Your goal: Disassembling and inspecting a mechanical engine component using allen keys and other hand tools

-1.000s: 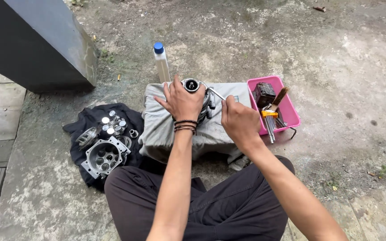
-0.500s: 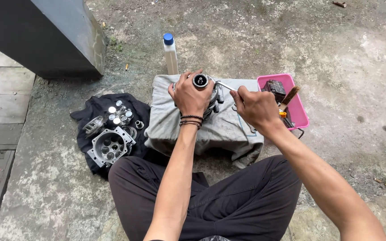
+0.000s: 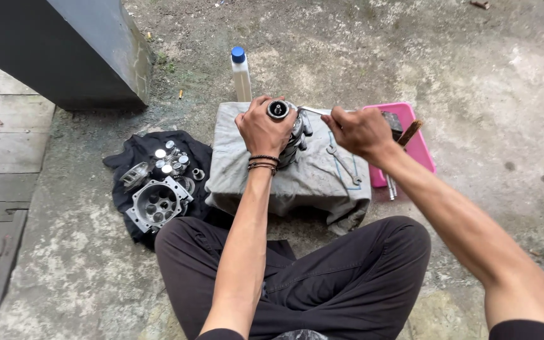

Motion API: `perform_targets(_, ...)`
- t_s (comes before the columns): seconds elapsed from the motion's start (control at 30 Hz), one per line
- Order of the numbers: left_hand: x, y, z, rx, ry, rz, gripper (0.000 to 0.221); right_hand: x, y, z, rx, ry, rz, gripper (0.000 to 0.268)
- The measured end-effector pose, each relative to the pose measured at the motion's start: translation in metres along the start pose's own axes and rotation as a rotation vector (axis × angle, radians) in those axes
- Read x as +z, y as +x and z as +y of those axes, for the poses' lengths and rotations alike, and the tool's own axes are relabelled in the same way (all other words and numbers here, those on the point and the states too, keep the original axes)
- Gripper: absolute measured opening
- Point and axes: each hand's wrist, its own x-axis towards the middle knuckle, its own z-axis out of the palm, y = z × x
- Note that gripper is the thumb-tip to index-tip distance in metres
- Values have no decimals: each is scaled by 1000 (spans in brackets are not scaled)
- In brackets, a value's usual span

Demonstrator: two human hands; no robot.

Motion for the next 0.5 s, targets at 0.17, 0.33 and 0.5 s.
perform_targets(0.17,-17,0,10,8,3,20,33,-2,12,1,-16,69,9,32)
perform_targets(0.33,-14,-5,1,1,52,19,37,-18,16,-6,76,187,-187,35)
perform_targets(0.5,-46,8,-26,163,-14,-476,96,-22,28,-5,247,289,-460,39)
